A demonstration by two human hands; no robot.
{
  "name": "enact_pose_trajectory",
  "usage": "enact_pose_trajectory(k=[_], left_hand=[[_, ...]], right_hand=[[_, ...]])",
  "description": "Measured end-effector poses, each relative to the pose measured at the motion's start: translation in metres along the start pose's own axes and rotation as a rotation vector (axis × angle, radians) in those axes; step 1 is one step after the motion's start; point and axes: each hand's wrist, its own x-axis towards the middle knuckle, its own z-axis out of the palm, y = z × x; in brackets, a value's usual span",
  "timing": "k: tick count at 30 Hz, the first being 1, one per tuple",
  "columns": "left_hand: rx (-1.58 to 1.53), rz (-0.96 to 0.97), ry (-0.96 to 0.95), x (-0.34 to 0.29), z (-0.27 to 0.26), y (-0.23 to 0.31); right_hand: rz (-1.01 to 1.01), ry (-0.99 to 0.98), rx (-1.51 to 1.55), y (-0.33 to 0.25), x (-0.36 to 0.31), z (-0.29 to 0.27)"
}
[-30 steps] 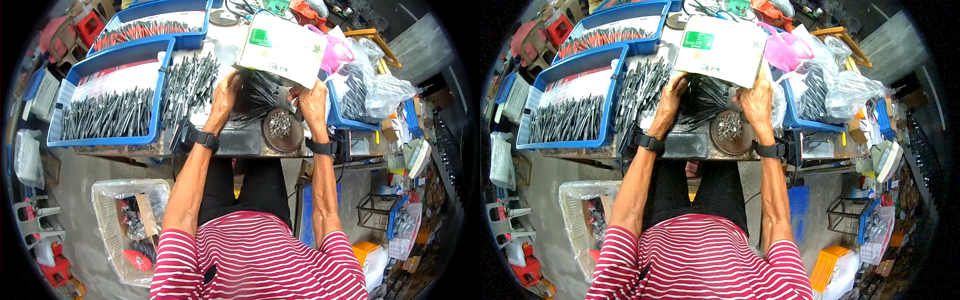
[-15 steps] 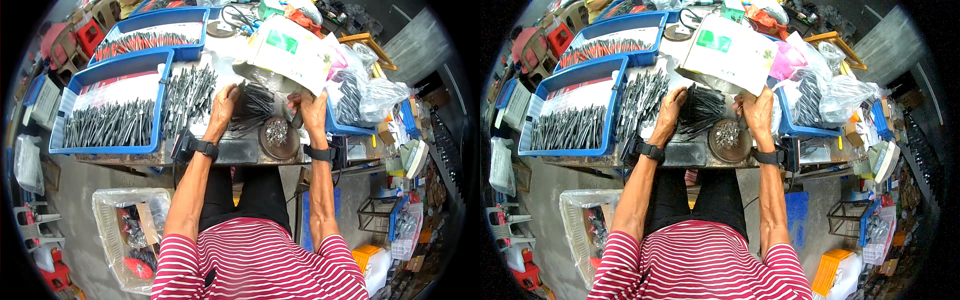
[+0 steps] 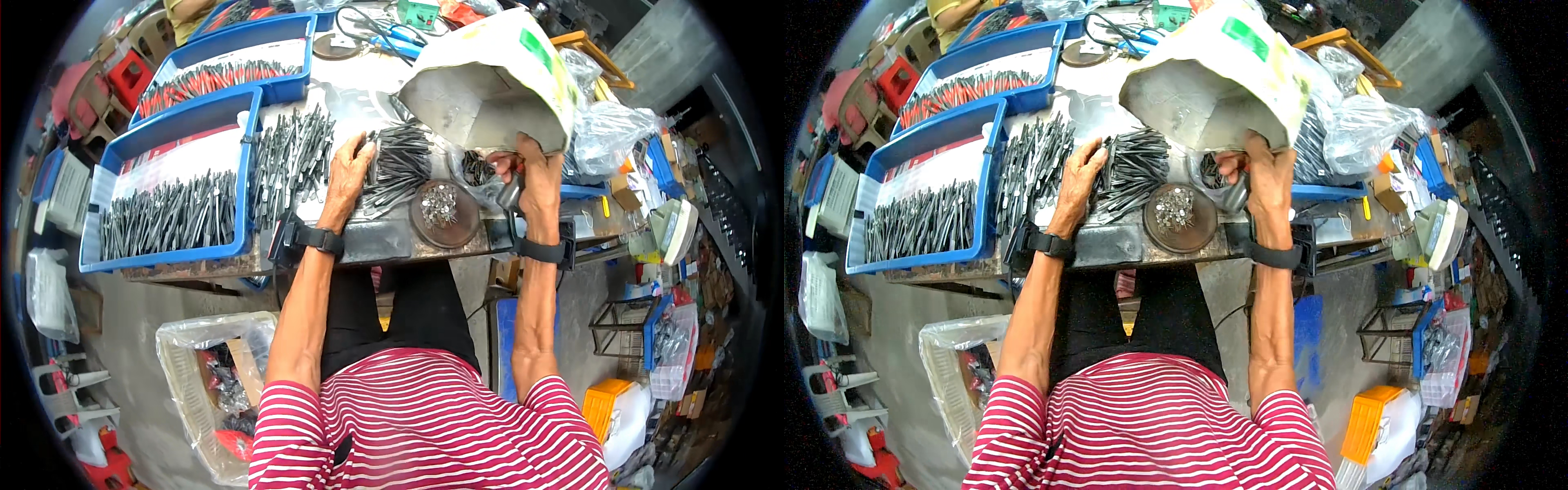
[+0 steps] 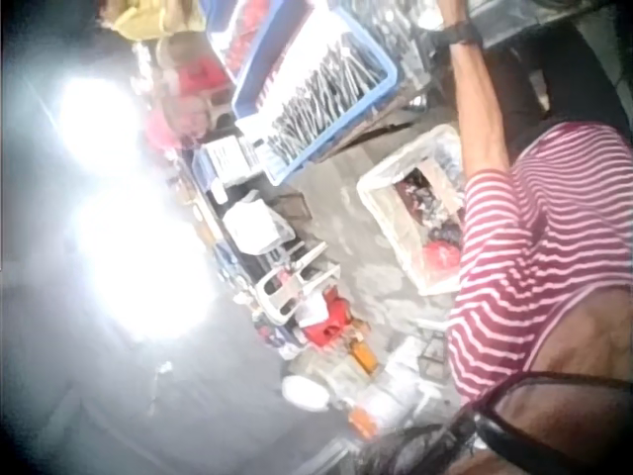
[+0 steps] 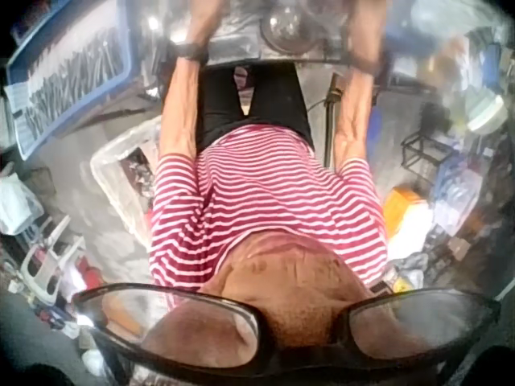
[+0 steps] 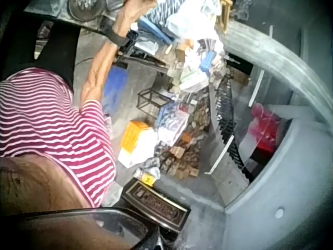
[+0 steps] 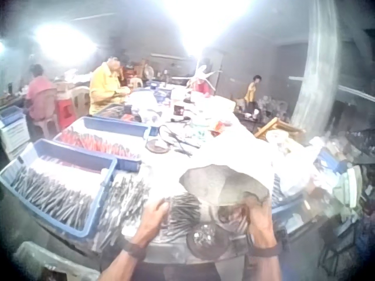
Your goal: The person assembles black components by inserting small pins into them using a handheld tool, then removes a cover to take more components from a pile.
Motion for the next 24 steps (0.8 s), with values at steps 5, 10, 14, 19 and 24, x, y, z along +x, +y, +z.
enact_pose_trajectory(k=[5,10,14,19,24], left_hand=[[-0.051,-0.063,0.000,0.001,0.001,-0.006],[-0.024,-0.066,-0.003,0.003,0.004,-0.002],[-0.031,-0.072,-0.037,0.001,0.006,0.003],[-0.065,-0.065,-0.099,-0.004,-0.003,0.013],[-0.055,-0.069,-0.146,-0.004,-0.001,0.017]], right_hand=[[0.039,0.053,0.015,-0.018,-0.024,-0.043],[0.088,0.185,0.085,-0.029,-0.058,-0.084],[0.110,0.234,0.057,-0.038,-0.080,-0.104],[0.113,0.221,0.074,-0.035,-0.098,-0.126],[0.132,0.280,0.065,-0.040,-0.117,-0.141]])
